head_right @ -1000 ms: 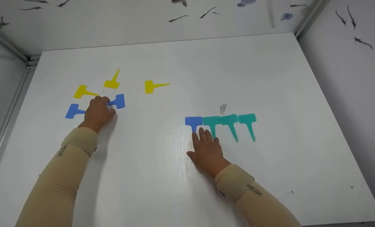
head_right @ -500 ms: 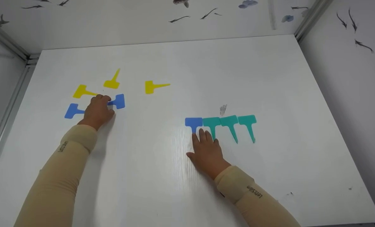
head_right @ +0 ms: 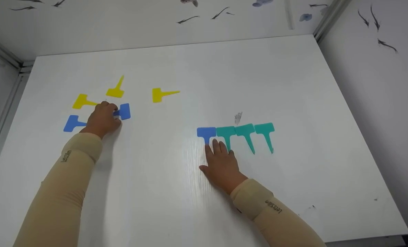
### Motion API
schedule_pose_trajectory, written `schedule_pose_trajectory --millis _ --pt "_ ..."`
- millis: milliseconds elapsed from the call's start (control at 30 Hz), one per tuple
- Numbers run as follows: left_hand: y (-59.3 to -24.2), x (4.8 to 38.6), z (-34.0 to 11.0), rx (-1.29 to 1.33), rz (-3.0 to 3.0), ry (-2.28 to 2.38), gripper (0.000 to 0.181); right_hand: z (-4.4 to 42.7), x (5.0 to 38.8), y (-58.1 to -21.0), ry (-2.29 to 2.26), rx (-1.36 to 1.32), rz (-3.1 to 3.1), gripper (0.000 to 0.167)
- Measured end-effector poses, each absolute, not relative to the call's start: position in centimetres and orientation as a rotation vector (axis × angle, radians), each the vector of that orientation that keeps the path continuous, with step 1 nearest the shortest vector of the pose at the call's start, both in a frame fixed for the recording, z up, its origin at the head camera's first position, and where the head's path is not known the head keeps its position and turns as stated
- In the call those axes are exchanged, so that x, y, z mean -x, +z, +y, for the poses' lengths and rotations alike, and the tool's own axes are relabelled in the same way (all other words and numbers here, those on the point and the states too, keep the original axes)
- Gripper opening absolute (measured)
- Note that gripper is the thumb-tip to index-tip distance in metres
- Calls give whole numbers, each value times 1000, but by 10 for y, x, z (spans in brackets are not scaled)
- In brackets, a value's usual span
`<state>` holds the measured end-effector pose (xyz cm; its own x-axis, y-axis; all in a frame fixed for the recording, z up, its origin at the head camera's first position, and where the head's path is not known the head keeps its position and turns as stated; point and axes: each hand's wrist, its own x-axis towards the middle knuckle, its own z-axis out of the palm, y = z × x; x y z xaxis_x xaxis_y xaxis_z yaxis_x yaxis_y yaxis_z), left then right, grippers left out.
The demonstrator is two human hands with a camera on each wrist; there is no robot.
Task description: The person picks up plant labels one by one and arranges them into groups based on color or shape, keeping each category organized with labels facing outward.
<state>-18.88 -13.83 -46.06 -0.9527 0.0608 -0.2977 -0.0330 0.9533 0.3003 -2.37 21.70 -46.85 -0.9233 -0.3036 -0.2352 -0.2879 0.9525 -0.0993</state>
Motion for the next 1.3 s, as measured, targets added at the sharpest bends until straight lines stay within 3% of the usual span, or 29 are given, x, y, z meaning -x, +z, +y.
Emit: schedule_pose_trajectory --millis 1300 --pt "-456 203 -140 -208 2813 189 33 216 24 -468 -74 454 2849 69"
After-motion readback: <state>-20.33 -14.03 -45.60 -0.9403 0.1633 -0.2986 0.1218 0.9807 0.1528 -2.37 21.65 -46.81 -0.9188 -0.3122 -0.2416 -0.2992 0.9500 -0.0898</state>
